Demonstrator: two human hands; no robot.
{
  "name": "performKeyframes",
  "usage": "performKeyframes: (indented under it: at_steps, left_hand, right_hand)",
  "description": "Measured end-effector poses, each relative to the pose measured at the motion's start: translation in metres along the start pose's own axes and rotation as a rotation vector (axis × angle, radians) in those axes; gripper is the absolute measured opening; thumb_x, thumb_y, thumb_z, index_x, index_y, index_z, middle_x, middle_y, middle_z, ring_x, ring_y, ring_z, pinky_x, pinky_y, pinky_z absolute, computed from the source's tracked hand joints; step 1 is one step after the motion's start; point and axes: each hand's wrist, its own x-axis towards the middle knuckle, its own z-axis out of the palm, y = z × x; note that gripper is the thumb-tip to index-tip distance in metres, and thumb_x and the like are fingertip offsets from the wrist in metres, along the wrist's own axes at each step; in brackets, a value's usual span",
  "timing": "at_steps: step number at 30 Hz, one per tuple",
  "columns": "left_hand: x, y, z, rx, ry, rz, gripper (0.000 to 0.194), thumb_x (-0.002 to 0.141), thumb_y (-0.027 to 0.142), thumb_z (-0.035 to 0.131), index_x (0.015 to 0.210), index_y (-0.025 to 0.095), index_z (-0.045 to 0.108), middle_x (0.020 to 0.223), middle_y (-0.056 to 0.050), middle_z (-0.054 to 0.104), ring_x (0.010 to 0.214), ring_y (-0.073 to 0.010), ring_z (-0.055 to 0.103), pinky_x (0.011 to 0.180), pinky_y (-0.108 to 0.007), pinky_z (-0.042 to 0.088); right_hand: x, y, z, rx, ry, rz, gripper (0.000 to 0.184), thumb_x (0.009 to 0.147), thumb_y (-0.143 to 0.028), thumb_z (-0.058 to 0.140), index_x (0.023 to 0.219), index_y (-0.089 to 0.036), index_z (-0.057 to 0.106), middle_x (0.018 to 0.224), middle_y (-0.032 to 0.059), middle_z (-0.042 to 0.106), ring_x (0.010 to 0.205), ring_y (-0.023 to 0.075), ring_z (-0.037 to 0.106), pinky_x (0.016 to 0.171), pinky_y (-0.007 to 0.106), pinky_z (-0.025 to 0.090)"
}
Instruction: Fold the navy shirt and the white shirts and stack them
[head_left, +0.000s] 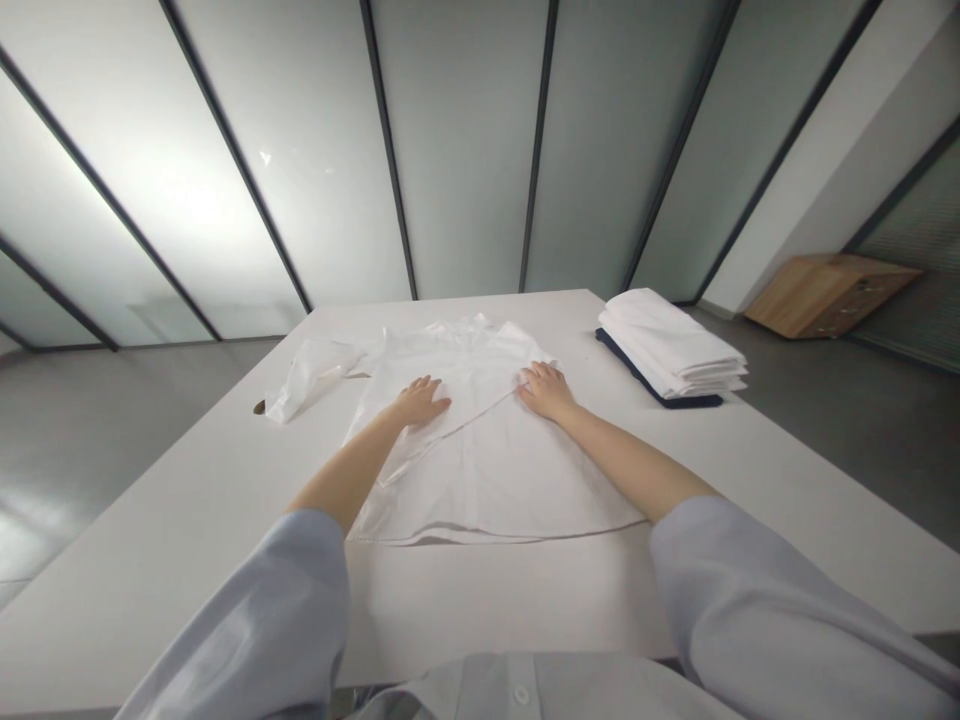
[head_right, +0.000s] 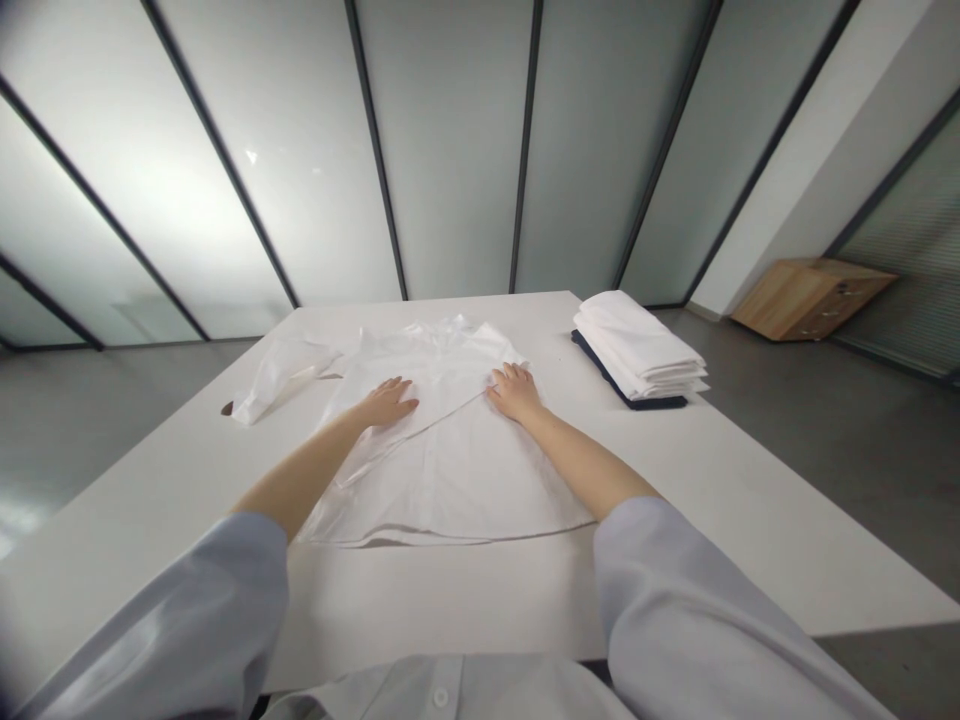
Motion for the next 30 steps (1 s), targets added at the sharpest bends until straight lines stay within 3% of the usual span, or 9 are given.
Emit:
performKeyframes:
  at_steps: [2, 6, 13, 30]
  left_hand:
    - [0.003, -0.001, 0.008, 0.037, 0.015, -0.068, 0.063, 0.08, 0.053, 0.057, 0.132, 0.018, 0.052, 0.156, -0.018, 0.03, 0.146, -0.034, 0.02, 0.117, -0.047, 0.012]
    - [-0.001, -0.005, 0.013, 0.121, 0.036, -0.085, 0.067, 0.086, 0.055, 0.049, 0.142, 0.019, 0.042, 0.157, -0.017, 0.026, 0.147, -0.0319, 0.018, 0.117, -0.049, 0.009]
    - [-0.015, 0.0, 0.014, 0.476, -0.092, -0.102, 0.079, 0.092, 0.061, 0.027, 0.154, 0.013, 0.017, 0.16, -0.017, 0.015, 0.148, -0.0315, 0.014, 0.117, -0.047, 0.015]
    - [-0.018, 0.001, 0.011, 0.45, -0.083, -0.091, 0.077, 0.091, 0.062, 0.03, 0.151, 0.014, 0.026, 0.16, -0.016, 0.018, 0.147, -0.0303, 0.017, 0.117, -0.045, 0.019]
  right_hand:
    - [0.002, 0.008, 0.001, -0.017, -0.062, 0.062, 0.044, 0.094, -0.043, 0.049, 0.131, -0.02, 0.055, 0.145, 0.0163, 0.046, 0.135, 0.034, 0.038, 0.109, 0.048, 0.028]
    - [0.003, 0.017, 0.002, 0.001, -0.173, 0.142, 0.052, 0.094, -0.05, 0.044, 0.137, -0.022, 0.05, 0.15, 0.0149, 0.041, 0.139, 0.0342, 0.034, 0.111, 0.048, 0.027]
    - [-0.005, 0.015, 0.0, -0.094, -0.236, 0.116, 0.059, 0.096, -0.054, 0.032, 0.145, -0.022, 0.042, 0.154, 0.0119, 0.035, 0.142, 0.0333, 0.028, 0.112, 0.047, 0.026]
    - [-0.001, 0.015, -0.008, -0.063, -0.245, 0.115, 0.053, 0.095, -0.05, 0.041, 0.139, -0.022, 0.049, 0.151, 0.0123, 0.04, 0.14, 0.031, 0.033, 0.111, 0.043, 0.03]
